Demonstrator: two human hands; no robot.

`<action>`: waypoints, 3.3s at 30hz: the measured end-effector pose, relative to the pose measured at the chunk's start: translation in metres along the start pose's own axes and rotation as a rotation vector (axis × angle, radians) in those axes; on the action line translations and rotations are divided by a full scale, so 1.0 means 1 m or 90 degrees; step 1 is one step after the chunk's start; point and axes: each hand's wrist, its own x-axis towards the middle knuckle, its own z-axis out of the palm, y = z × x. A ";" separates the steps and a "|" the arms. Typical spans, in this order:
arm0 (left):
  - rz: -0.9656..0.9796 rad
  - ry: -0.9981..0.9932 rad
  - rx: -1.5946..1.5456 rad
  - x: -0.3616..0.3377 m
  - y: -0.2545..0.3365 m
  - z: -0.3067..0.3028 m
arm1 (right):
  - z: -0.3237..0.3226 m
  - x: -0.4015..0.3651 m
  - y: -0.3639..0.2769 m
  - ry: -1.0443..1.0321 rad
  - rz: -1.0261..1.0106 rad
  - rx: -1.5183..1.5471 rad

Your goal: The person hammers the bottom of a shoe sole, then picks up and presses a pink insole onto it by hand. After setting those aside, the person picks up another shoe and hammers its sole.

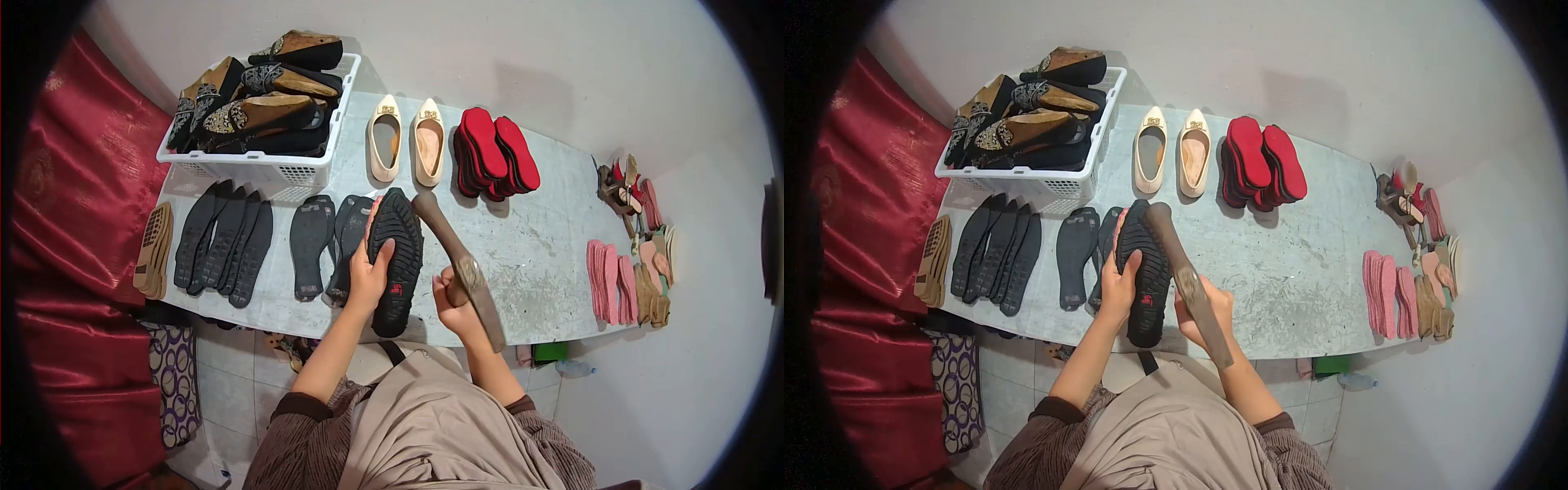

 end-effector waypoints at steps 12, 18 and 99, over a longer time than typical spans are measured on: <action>-0.038 -0.024 -0.114 0.003 0.003 0.010 | -0.006 0.004 -0.011 -0.011 0.060 -0.001; -0.018 -0.012 -0.048 0.004 -0.006 0.001 | 0.010 -0.004 0.003 0.069 0.000 0.049; 0.018 0.102 0.177 0.008 0.022 -0.010 | -0.004 -0.021 -0.001 -0.139 0.095 0.003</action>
